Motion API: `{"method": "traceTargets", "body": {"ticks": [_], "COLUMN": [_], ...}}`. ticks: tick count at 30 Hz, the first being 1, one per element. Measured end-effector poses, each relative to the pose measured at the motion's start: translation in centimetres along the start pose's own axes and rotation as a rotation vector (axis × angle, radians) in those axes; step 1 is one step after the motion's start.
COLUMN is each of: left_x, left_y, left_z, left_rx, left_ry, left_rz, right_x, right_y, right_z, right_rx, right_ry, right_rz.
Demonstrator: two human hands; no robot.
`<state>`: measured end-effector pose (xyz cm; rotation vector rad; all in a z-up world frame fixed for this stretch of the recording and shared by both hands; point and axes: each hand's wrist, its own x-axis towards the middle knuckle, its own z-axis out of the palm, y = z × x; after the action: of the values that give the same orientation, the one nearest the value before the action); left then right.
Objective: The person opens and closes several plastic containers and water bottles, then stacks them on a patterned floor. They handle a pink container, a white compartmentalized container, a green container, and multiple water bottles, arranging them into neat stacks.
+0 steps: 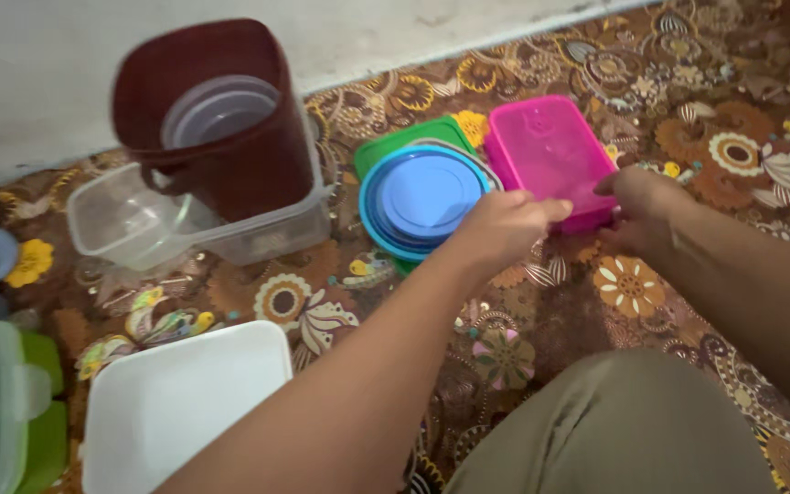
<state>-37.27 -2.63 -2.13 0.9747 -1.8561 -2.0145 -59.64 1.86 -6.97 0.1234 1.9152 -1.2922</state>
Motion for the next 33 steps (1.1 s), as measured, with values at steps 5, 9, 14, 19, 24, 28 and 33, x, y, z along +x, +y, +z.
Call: {"method": "traceTargets", "body": {"ticks": [5, 9, 14, 19, 24, 28, 33], "left_x": [-5.3, -10.6, -17.6, -25.3, -32.6, -38.0, -43.8], "left_y": [0.3, -0.1, -0.2, -0.3, -0.5, -1.7, -3.8], "left_z": [-2.2, -4.5, -10.6, -16.8, -22.9, -28.1, -37.2], "left_rx": [-0.070, 0.053, 0.196, 0.197, 0.271, 0.428, 0.483], "left_ry": [0.007, 0.267, 0.647, 1.018, 1.291, 1.523, 1.619], "left_rz": [0.035, 0.237, 0.178, 0.272, 0.459, 0.375, 0.066], "right_x": [-5.7, -11.9, -19.3, -27.0, -34.7, -39.6, -43.8], "right_y": [2.0, 5.2, 8.1, 10.1, 11.2, 12.1, 13.4], "right_z": [1.2, 5.0, 11.0, 17.3, 23.6, 28.7, 34.3], "right_rx": [-0.151, -0.060, -0.321, -0.318, -0.320, -0.429, -0.518], "right_ry": [0.190, 0.127, 0.076, -0.267, -0.609, -0.796, -0.988], "right_rz": [-0.313, -0.566, -0.983, -0.918, -0.866, -0.723, -0.623]}}
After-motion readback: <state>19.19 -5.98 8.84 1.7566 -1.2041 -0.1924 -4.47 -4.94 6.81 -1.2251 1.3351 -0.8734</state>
